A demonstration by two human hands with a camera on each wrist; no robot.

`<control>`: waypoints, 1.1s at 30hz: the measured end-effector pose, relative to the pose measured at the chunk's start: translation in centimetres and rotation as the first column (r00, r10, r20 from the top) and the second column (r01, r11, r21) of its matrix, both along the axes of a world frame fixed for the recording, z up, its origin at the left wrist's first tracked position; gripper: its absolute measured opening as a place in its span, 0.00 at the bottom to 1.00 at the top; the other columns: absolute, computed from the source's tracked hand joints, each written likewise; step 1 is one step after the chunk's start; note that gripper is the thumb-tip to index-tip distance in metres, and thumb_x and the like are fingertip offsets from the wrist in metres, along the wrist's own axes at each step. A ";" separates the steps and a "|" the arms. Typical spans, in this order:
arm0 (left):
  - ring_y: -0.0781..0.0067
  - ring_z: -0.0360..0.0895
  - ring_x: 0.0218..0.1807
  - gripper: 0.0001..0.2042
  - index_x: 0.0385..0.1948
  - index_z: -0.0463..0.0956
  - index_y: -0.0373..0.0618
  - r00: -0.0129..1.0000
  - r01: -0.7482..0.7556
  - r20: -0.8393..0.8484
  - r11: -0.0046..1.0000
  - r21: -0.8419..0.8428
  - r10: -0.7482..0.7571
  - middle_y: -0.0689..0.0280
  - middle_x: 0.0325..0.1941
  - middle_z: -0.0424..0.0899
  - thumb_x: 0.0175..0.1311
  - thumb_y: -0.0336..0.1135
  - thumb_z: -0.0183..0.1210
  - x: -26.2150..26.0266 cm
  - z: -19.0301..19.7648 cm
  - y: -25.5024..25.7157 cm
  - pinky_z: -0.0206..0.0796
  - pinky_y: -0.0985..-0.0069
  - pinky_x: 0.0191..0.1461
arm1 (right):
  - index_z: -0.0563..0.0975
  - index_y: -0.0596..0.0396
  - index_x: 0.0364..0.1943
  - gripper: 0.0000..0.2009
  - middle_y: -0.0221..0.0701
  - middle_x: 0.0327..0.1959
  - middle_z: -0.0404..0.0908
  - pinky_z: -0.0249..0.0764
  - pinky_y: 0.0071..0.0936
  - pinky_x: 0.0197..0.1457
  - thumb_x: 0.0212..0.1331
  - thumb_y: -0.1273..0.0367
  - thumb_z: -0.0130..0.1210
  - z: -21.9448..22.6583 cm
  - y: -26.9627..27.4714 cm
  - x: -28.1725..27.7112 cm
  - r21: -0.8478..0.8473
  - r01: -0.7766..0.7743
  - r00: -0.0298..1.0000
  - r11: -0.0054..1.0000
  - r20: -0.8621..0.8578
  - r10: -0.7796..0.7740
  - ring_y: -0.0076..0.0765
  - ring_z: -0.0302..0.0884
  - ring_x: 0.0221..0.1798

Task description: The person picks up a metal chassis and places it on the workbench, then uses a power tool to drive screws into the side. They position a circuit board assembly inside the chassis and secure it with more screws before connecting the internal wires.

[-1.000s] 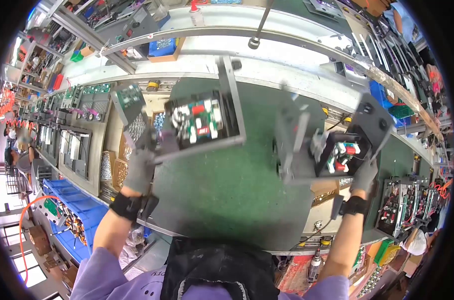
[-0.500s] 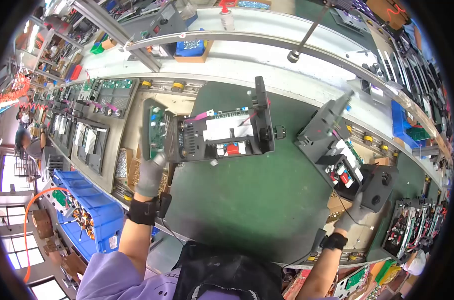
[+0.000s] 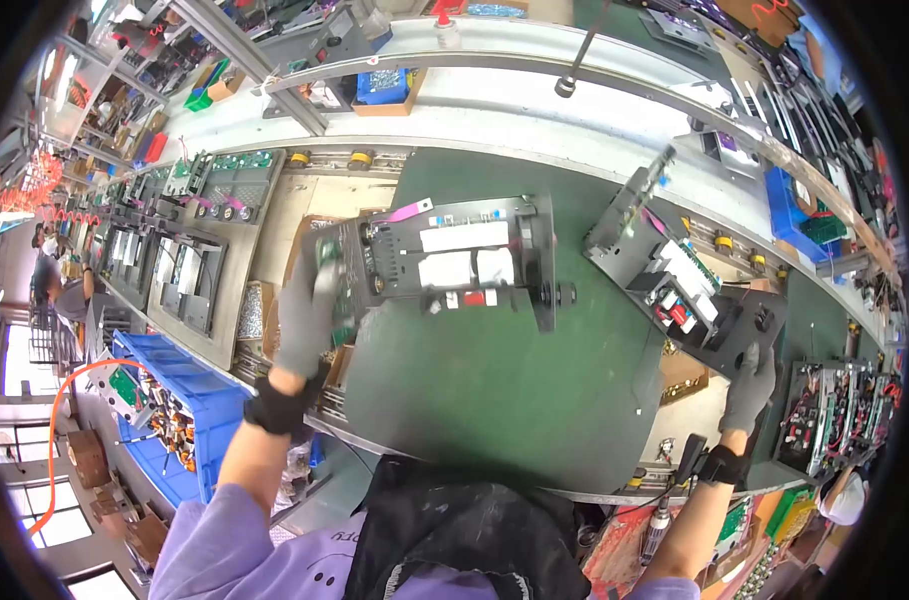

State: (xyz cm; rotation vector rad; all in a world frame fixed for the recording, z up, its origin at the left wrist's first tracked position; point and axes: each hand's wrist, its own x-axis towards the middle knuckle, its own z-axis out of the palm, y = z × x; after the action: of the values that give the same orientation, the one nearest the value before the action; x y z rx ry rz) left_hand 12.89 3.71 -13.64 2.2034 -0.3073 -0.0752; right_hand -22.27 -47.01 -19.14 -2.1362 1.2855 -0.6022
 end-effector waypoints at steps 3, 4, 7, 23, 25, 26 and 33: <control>0.68 0.78 0.50 0.24 0.64 0.61 0.37 0.984 0.118 0.140 0.990 -0.083 -0.106 0.58 0.49 0.79 0.71 0.41 0.48 -7.0 -3.1 5.2 0.71 0.71 0.51 | 0.69 0.69 0.59 0.24 0.44 0.52 0.79 0.69 0.28 0.58 0.69 0.60 0.51 -1.8 2.6 -4.5 -0.069 0.043 0.994 0.997 0.107 -0.035 0.33 0.75 0.52; 0.66 0.78 0.51 0.28 0.65 0.59 0.34 0.988 0.155 0.037 0.958 -0.242 -0.150 0.57 0.50 0.80 0.66 0.36 0.57 -9.4 -4.2 5.8 0.72 0.69 0.53 | 0.69 0.69 0.59 0.24 0.44 0.52 0.79 0.69 0.28 0.58 0.69 0.60 0.51 -2.5 3.0 -6.2 -0.064 0.041 0.994 0.997 0.105 -0.034 0.33 0.75 0.52; 0.46 0.69 0.64 0.50 0.69 0.51 0.35 0.924 0.300 0.151 0.912 0.280 -0.350 0.45 0.65 0.67 0.44 0.38 0.74 -15.2 -5.8 7.4 0.66 0.63 0.63 | 0.68 0.66 0.61 0.25 0.41 0.54 0.78 0.68 0.28 0.59 0.69 0.60 0.52 -5.2 3.2 -10.4 -0.065 0.094 0.978 0.993 0.191 -0.080 0.33 0.74 0.53; 0.48 0.77 0.49 0.11 0.41 0.79 0.48 0.983 0.175 -0.058 0.774 0.609 -0.176 0.52 0.45 0.80 0.58 0.32 0.54 8.5 -18.3 2.9 0.70 0.58 0.52 | 0.61 0.57 0.68 0.29 0.39 0.64 0.69 0.63 0.31 0.67 0.61 0.75 0.53 -10.8 18.7 -25.2 0.382 0.160 0.982 0.910 -0.156 -0.107 0.36 0.67 0.64; 0.49 0.76 0.53 0.14 0.45 0.77 0.44 0.953 0.245 -0.048 0.671 0.700 -0.298 0.53 0.48 0.80 0.59 0.36 0.55 12.2 -22.4 2.2 0.70 0.59 0.55 | 0.67 0.57 0.65 0.27 0.39 0.63 0.72 0.66 0.32 0.64 0.58 0.76 0.51 -4.9 23.3 -21.1 0.309 0.165 0.964 0.937 -0.251 -0.087 0.36 0.71 0.60; 0.50 0.74 0.55 0.17 0.50 0.75 0.44 0.902 0.319 -0.073 0.540 0.779 -0.426 0.53 0.51 0.79 0.58 0.38 0.56 12.7 -22.1 1.6 0.67 0.59 0.59 | 0.69 0.58 0.62 0.26 0.40 0.61 0.74 0.68 0.33 0.62 0.56 0.74 0.54 -4.8 24.6 -21.9 0.229 0.178 0.950 0.957 -0.293 -0.107 0.38 0.73 0.58; 0.48 0.81 0.48 0.19 0.47 0.78 0.48 0.909 0.382 -0.261 0.398 0.834 -0.324 0.50 0.43 0.84 0.50 0.38 0.65 15.9 -21.8 0.5 0.72 0.59 0.54 | 0.66 0.52 0.63 0.24 0.39 0.40 0.79 0.77 0.34 0.30 0.64 0.64 0.53 -7.6 28.1 -26.7 0.459 0.696 0.712 0.552 -0.345 -0.611 0.37 0.78 0.31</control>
State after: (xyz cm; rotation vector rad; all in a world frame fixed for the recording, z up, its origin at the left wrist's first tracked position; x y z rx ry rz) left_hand 28.76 4.19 -35.40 3.1159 -0.8738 -0.6850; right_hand -49.01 -18.90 -26.72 -1.1719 2.0721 -0.2711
